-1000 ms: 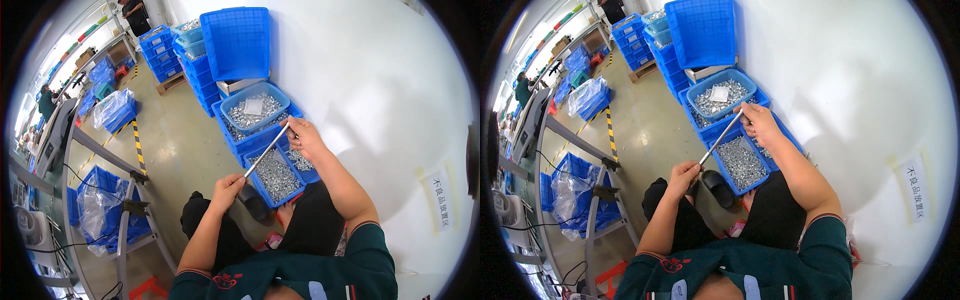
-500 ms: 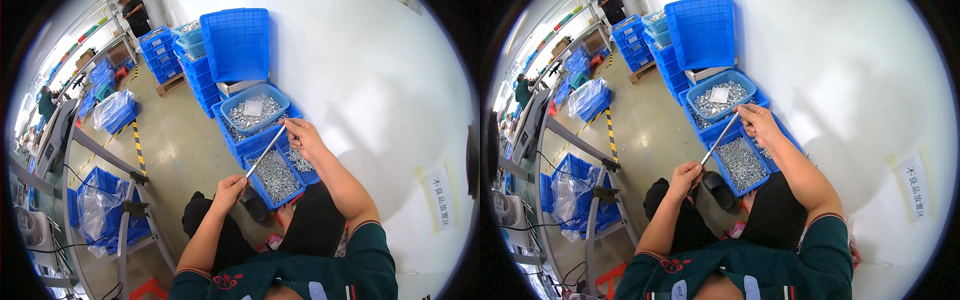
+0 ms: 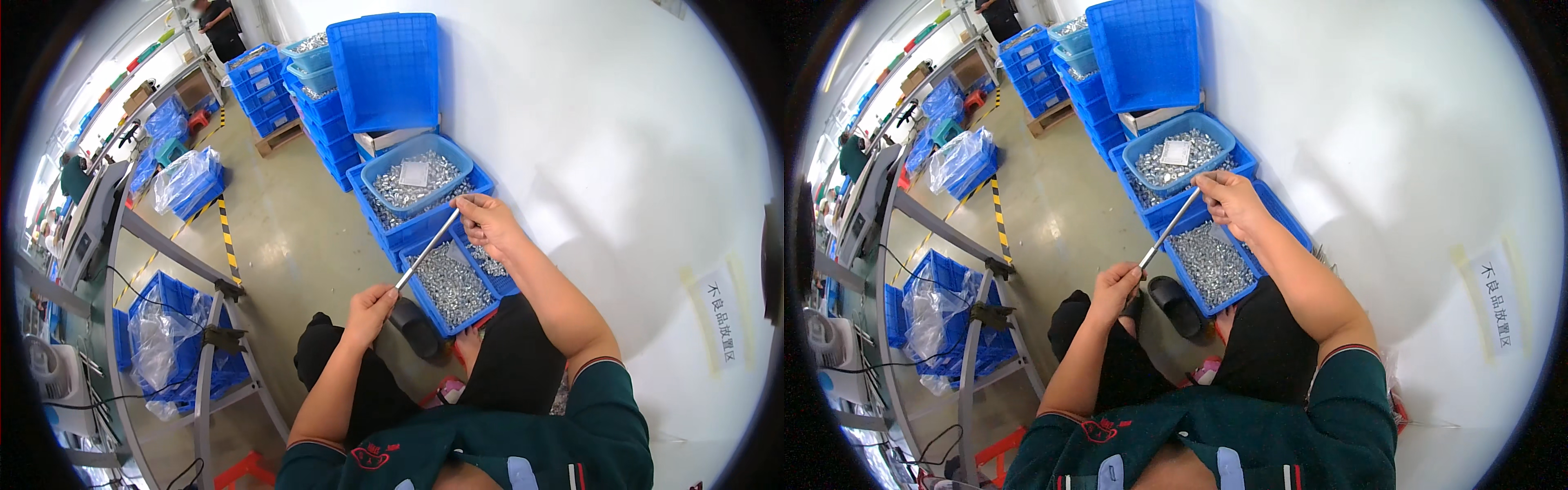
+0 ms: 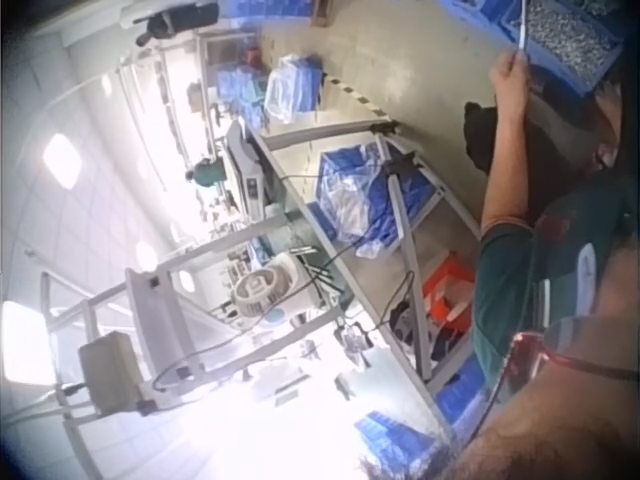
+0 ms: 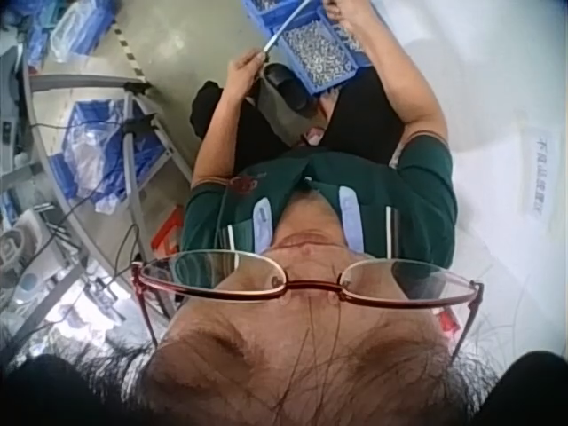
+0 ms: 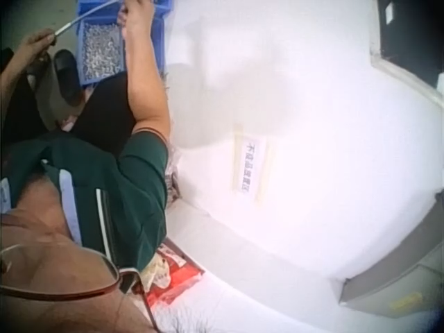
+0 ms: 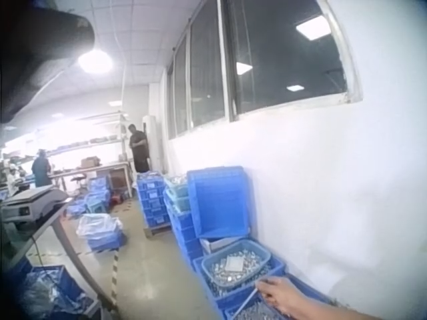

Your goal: Assembling small metal components onto a metal rod.

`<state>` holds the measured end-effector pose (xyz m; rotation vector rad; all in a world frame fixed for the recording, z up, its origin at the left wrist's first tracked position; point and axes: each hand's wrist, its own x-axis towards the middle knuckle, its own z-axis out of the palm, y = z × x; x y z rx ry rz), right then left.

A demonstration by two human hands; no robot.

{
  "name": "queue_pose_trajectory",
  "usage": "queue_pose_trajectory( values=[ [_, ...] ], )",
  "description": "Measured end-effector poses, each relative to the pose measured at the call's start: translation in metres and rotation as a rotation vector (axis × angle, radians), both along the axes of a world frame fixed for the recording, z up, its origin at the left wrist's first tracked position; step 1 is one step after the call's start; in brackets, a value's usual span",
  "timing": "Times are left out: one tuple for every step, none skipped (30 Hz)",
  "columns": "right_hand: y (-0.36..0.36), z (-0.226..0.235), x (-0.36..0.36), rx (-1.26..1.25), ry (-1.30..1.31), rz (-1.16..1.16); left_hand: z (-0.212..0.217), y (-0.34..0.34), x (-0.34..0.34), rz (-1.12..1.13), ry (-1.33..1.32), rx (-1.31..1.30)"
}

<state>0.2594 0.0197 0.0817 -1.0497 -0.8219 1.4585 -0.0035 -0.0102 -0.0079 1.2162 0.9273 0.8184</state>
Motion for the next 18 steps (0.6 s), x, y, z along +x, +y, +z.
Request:
queue_pose_trajectory(
  values=[
    [-0.001, 0.0, -0.002, 0.003, -0.003, 0.002, -0.002, -0.001, -0.002, 0.001, 0.014, 0.024],
    [-0.002, 0.0, -0.004, -0.002, -0.029, -0.016, -0.004, -0.002, -0.004, 0.003, 0.027, 0.049],
    [-0.002, 0.001, -0.005, -0.008, -0.056, -0.034, -0.005, -0.004, -0.007, 0.006, 0.022, 0.052],
    [0.001, 0.0, -0.003, -0.002, -0.061, -0.035, -0.003, -0.005, -0.009, 0.0, 0.01, 0.045],
    [0.006, -0.001, 0.005, 0.066, -0.054, -0.157, -0.001, -0.009, -0.01, -0.007, -0.003, 0.034],
    [0.01, 0.001, 0.015, 0.135, -0.048, -0.279, -0.001, -0.011, -0.014, -0.009, -0.01, 0.035],
    [0.014, 0.015, 0.029, 0.162, 0.018, -0.319, 0.0, -0.012, -0.02, -0.005, -0.012, 0.007],
    [0.01, 0.014, 0.031, 0.143, 0.001, -0.269, 0.001, -0.013, -0.023, -0.002, -0.013, -0.021],
    [0.005, 0.007, 0.027, 0.004, -0.068, -0.178, 0.001, -0.014, -0.022, -0.007, -0.018, -0.033],
    [-0.007, 0.008, 0.009, -0.14, -0.132, -0.089, 0.003, -0.014, -0.024, -0.006, -0.02, -0.036],
    [-0.01, 0.0, 0.004, -0.137, -0.053, 0.051, 0.005, -0.012, -0.023, 0.012, -0.043, -0.025],
    [-0.008, -0.002, 0.0, -0.132, 0.003, 0.094, 0.006, -0.011, -0.023, 0.031, -0.064, -0.015],
    [-0.008, -0.003, 0.0, -0.129, 0.059, 0.132, 0.006, -0.01, -0.024, 0.034, -0.07, -0.037],
    [-0.009, -0.004, 0.001, -0.12, 0.095, 0.18, 0.007, -0.011, -0.025, 0.028, -0.069, -0.045],
    [-0.011, -0.005, 0.002, -0.128, 0.098, 0.173, 0.008, -0.012, -0.025, 0.038, -0.058, -0.04],
    [-0.013, -0.004, 0.002, -0.173, 0.151, 0.165, 0.009, -0.013, -0.025, 0.054, -0.048, -0.034],
    [-0.014, -0.004, 0.003, -0.218, 0.204, 0.158, 0.009, -0.012, -0.024, 0.046, -0.04, -0.019],
    [-0.012, -0.005, 0.007, -0.209, 0.256, 0.175, 0.007, -0.011, -0.024, 0.046, -0.038, -0.027]
  ],
)
